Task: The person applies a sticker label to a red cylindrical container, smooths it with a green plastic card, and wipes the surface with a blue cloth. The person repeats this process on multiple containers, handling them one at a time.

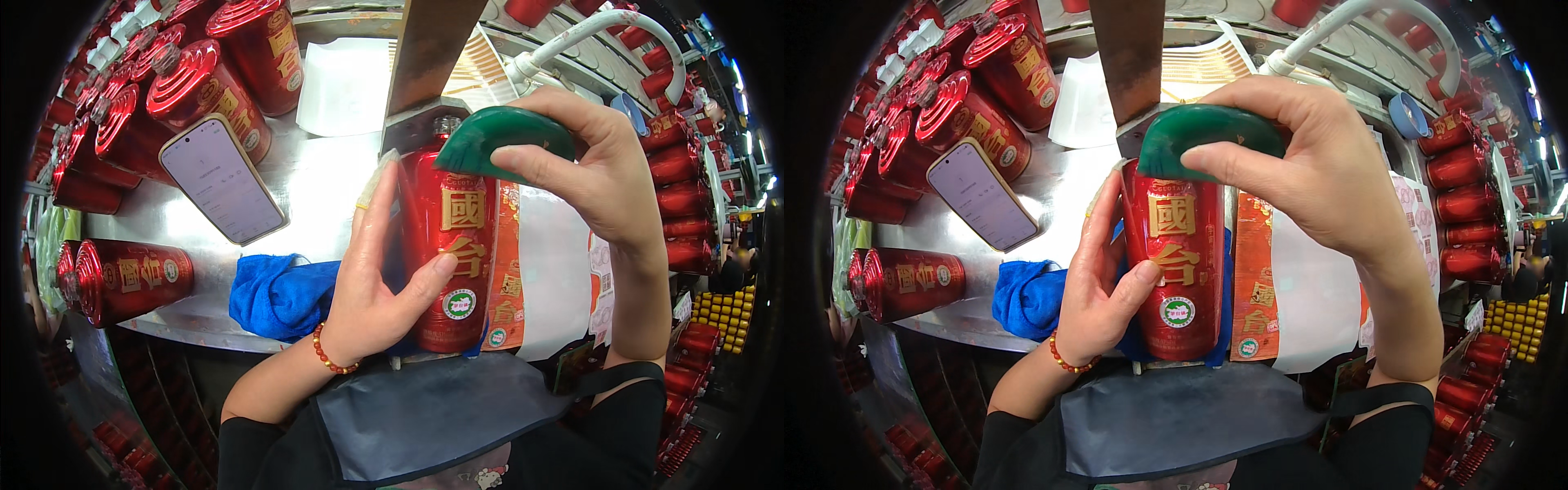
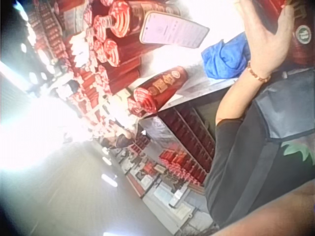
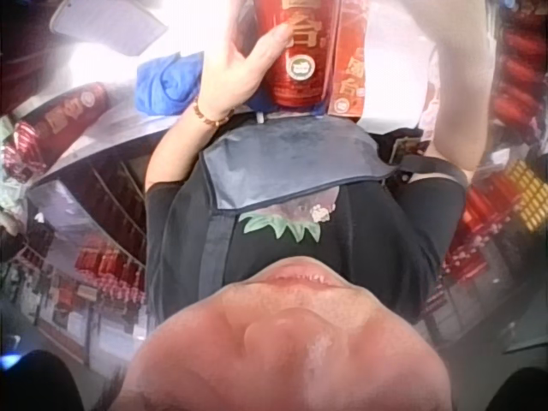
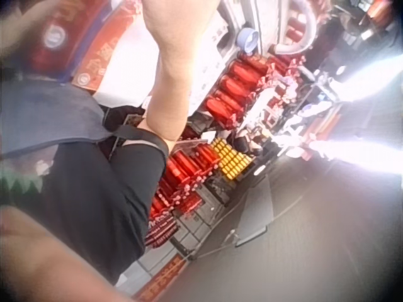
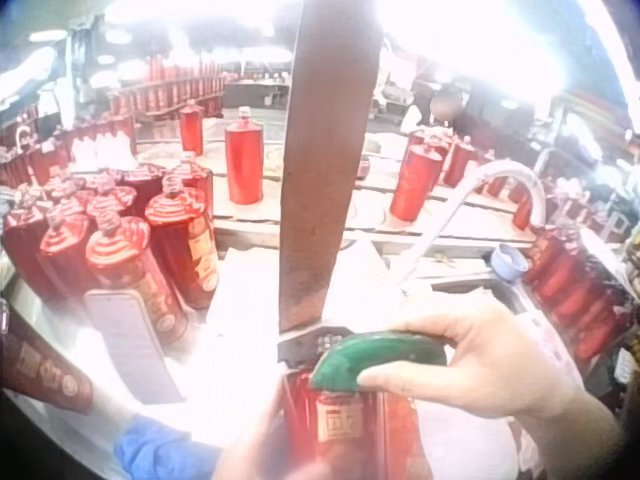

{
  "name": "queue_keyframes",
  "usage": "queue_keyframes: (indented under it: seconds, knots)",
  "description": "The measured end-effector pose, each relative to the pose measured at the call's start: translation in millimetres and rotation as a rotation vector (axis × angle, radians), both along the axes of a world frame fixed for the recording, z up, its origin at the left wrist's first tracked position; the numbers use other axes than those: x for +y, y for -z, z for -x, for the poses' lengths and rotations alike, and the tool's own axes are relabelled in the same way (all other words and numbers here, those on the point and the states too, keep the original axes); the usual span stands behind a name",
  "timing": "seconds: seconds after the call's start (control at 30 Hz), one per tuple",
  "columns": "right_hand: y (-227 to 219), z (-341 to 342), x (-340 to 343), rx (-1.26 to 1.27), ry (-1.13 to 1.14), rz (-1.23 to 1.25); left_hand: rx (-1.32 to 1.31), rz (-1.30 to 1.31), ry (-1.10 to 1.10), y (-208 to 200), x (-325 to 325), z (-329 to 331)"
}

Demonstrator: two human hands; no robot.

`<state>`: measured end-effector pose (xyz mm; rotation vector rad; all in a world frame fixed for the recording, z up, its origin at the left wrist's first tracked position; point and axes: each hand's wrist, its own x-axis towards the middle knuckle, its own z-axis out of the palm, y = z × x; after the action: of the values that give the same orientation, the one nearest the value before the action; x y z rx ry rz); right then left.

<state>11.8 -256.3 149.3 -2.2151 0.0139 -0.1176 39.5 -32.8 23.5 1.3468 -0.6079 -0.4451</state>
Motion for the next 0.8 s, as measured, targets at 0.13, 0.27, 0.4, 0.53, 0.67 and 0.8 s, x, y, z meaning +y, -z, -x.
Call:
queue_keyframes:
  seconds: [0.13, 0.27, 0.4, 0.53, 0.67, 0.8]
  knots:
    - [-6, -2, -1, 0.007, -0.108, 0.094, -0.032, -0.032, 0.004, 0, 1, 0]
    - [-4, -13, -11, -0.017, -0.014, 0.044, -0.007, -0.028, 0.015, -3, 0, 1]
    - [-2, 6, 5, -0.044, -0.019, -0.091, -0.108, -0.095, 0.028, -1, 7, -1]
    - [12, 12, -14, -0.094, 0.280, -0.088, -0.203, -0.151, 0.064, -2, 14, 4]
    - [27, 37, 12, -0.016, 0.104, -0.166, -0.293, -0.213, 0.130, -3, 20, 8]
    - [26, 41, 11, -0.232, 0.255, -0.024, -0.363, -0.264, 0.135, -6, 23, 10]
